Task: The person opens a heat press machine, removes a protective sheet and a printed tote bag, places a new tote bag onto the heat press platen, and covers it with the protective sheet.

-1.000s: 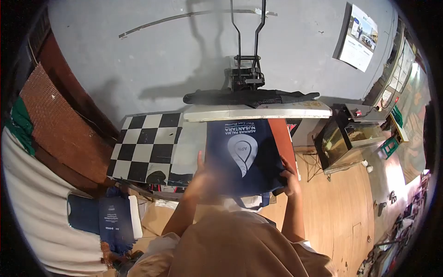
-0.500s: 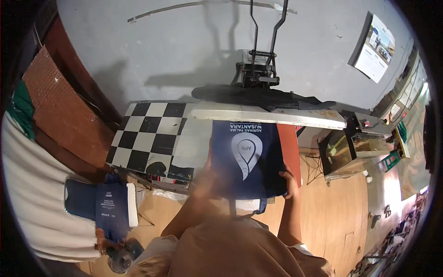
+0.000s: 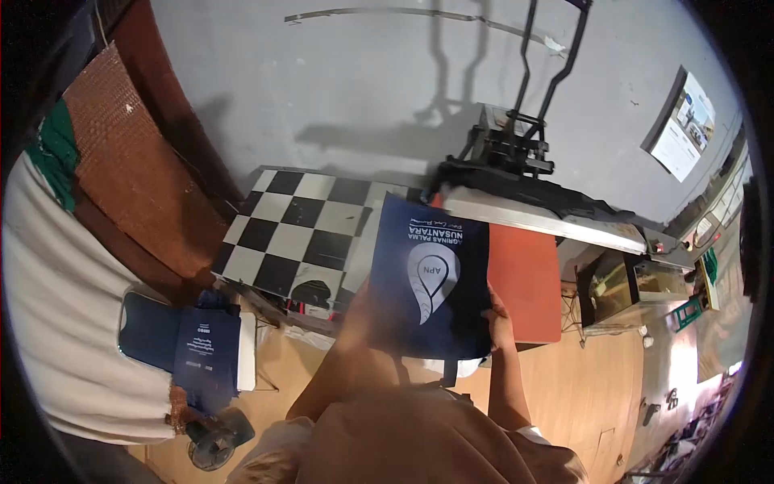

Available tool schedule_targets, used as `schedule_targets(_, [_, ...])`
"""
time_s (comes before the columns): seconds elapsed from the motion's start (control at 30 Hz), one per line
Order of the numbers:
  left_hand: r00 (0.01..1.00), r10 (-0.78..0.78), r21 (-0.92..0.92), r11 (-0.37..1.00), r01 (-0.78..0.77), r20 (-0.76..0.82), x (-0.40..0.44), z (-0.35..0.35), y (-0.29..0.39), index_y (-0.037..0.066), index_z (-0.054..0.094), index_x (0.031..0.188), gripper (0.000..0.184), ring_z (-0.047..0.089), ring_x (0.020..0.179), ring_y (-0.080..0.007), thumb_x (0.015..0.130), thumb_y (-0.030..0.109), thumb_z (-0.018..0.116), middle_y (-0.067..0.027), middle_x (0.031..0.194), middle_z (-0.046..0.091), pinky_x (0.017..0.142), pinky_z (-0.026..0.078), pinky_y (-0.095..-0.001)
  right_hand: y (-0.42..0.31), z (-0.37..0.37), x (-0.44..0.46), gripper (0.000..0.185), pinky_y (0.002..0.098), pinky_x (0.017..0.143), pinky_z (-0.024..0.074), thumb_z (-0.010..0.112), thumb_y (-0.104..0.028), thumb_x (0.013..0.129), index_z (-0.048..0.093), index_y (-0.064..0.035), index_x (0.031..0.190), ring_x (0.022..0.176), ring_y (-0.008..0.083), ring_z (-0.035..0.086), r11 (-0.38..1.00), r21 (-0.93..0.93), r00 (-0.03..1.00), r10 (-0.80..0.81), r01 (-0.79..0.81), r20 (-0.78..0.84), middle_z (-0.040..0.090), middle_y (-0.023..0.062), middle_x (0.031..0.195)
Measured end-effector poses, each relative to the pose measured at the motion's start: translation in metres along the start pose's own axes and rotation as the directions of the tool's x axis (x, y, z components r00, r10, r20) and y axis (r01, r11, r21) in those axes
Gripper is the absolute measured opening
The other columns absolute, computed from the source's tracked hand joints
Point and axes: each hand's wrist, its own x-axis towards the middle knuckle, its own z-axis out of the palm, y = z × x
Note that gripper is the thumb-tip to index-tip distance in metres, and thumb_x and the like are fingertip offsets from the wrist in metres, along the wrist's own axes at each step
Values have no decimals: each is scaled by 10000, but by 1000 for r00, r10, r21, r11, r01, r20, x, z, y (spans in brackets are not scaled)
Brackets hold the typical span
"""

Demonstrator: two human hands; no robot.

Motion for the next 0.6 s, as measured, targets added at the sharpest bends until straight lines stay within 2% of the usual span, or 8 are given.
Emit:
schedule_targets(0.13, [999, 43, -225, 973, -45, -16, 11, -84, -32, 83, 358, 1521, 866, 527, 1263, -212, 683, -135, 345, -94, 1427, 520, 1058, 402, -308, 13, 60, 1, 803, 338, 1206, 161, 400, 99, 685, 384, 23, 1484, 1470, 247, 275, 995, 84, 999, 48, -50, 23, 369, 142, 1554])
schedule_targets(0.23, [993, 114, 130, 986, -108, -42, 20, -143, -42, 91, 374, 1518, 863, 516, 1267, -208, 683, -128, 354, -83, 1430, 515, 1048, 404, -300, 32, 104, 5, 789, 334, 1204, 163, 409, 88, 699, 387, 16, 1484, 1464, 238, 287, 997, -67, 998, -36, 39, 46, 387, 129, 1545])
schedule_targets(0.27, [949, 206, -459, 885, -77, 238, 30, -171, -58, 97, 384, 1515, 860, 511, 1270, -208, 685, -128, 357, -79, 1430, 515, 1043, 406, -296, 32, 121, 4, 789, 334, 1204, 163, 409, 88, 699, 387, 16, 1484, 1464, 238, 287, 997, -69, 998, -38, 42, 48, 387, 129, 1545])
schedule_targets(0.3, [815, 426, -854, 499, 151, 393, 35, -190, -65, 102, 394, 1511, 857, 506, 1273, -207, 687, -129, 360, -75, 1430, 514, 1037, 407, -292, 31, 138, 3, 787, 329, 1191, 197, 406, 94, 703, 390, 8, 1485, 1448, 227, 314, 998, -63, 999, 24, -21, 47, 401, 118, 1537])
schedule_targets(0.33, [813, 431, -856, 496, 149, 391, 23, -194, -44, 102, 394, 1511, 857, 506, 1273, -207, 687, -129, 360, -75, 1430, 514, 1037, 407, -292, 30, 153, 4, 785, 324, 1179, 230, 404, 100, 707, 393, 0, 1486, 1433, 217, 340, 995, -58, 995, 85, -82, 47, 416, 107, 1529])
schedule_targets(0.4, [994, 68, -288, 953, -90, -85, -10, -199, 2, 111, 403, 1510, 847, 505, 1274, -215, 700, -134, 363, -72, 1443, 502, 1026, 413, -288, 43, 176, 9, 790, 315, 1157, 269, 398, 111, 709, 396, -12, 1488, 1407, 205, 375, 994, 0, 992, 105, -105, 74, 430, 96, 1519])
schedule_targets(0.53, [977, -28, -145, 989, -3, -210, -19, -240, 31, 114, 407, 1507, 836, 498, 1288, -222, 714, -145, 361, -76, 1472, 474, 1037, 415, -298, 48, 233, 12, 807, 297, 1143, 293, 388, 107, 698, 372, -4, 1498, 1386, 212, 414, 979, 93, 978, 168, -180, 122, 448, 111, 1504])
schedule_targets(0.6, [970, 171, 66, 985, -162, -173, -1, -289, 3, 116, 412, 1504, 831, 478, 1315, -232, 717, -149, 370, -83, 1501, 444, 1056, 410, -305, 65, 259, 18, 811, 292, 1129, 314, 385, 118, 696, 376, -7, 1497, 1367, 208, 434, 976, 107, 973, 174, -191, 151, 462, 104, 1492])
